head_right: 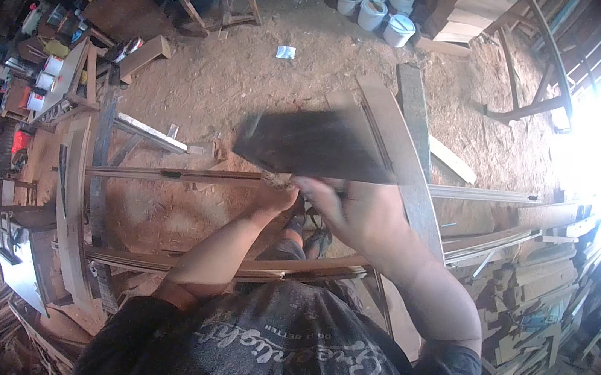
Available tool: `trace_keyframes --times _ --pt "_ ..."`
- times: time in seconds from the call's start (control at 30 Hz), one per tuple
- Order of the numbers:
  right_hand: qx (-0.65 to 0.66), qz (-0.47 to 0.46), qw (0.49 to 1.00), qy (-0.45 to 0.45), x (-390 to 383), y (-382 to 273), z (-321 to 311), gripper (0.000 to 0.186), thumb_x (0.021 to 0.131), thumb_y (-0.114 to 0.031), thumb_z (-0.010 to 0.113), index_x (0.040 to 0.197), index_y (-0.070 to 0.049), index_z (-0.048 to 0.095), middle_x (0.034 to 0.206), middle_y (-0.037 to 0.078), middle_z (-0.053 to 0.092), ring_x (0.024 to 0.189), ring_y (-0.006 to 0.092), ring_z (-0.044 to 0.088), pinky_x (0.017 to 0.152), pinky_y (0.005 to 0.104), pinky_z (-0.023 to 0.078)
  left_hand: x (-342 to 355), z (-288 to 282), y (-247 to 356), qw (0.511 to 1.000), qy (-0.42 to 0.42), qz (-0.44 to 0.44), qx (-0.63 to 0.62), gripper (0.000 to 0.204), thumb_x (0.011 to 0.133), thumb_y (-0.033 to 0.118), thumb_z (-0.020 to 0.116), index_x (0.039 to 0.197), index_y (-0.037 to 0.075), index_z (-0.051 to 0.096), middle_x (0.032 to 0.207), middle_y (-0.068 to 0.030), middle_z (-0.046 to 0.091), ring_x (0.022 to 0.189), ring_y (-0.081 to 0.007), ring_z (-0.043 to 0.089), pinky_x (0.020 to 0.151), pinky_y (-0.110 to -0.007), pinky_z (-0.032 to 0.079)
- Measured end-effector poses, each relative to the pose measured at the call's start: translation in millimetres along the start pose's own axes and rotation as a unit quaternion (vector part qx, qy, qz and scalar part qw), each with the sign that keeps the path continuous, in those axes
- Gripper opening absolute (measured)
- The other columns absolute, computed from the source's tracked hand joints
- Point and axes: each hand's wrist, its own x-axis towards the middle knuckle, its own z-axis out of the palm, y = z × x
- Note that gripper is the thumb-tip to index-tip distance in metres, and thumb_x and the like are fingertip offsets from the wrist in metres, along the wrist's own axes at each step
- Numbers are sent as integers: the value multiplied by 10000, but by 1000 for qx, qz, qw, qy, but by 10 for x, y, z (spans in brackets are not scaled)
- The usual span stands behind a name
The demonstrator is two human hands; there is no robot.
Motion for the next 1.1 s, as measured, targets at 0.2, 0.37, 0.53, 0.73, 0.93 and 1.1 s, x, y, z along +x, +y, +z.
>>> trace_keyframes --times 0.2,0.37,0.53,0.73,0.93,1.1 --pt "-171 107 973 -109 132 216 -44 462 958 -453 643 970 7 681 634 199 648 629 382 685 616 470 526 -82 -37 -164 994 -69 -44 74 291 980 292 585 1136 57 660 1117 -111 687 1062 -332 637 893 -436 508" --pt "-178 31 979 -94 -135 412 221 460 966 -436 630 1074 8 675 740 209 681 687 417 684 641 454 538 30 29 -59 989 32 111 97 110 942 174 626 938 81 684 965 -79 711 836 -273 678 799 -406 489" --pt "-108 242 952 -150 -223 633 193 530 1010 -472 548 1195 18 623 847 248 702 846 449 694 748 482 527 -90 -169 -396 924 42 143 353 183 969 218 645 893 51 639 858 -55 671 728 -168 628 588 -318 444" --pt "53 360 928 76 -1011 1237 427 451 1038 -420 526 1040 25 597 810 154 673 734 232 662 684 390 510 -157 -28 -297 922 261 -273 -79 279 1014 210 580 795 41 552 698 -84 560 604 -236 536 556 -406 402" --pt "142 388 890 193 -1079 1268 513 376 1059 -417 496 848 -105 497 617 -33 468 502 58 429 444 243 358 35 -96 -70 978 114 -158 77 255 995 236 627 877 10 622 748 -127 622 689 -254 602 609 -403 438" --pt "183 400 879 182 -1109 1366 535 378 1058 -424 493 859 -103 506 626 -26 476 507 62 439 438 242 377 289 -667 -20 929 -12 -167 -328 188 951 180 719 897 100 558 821 43 522 671 -71 477 566 -259 367"
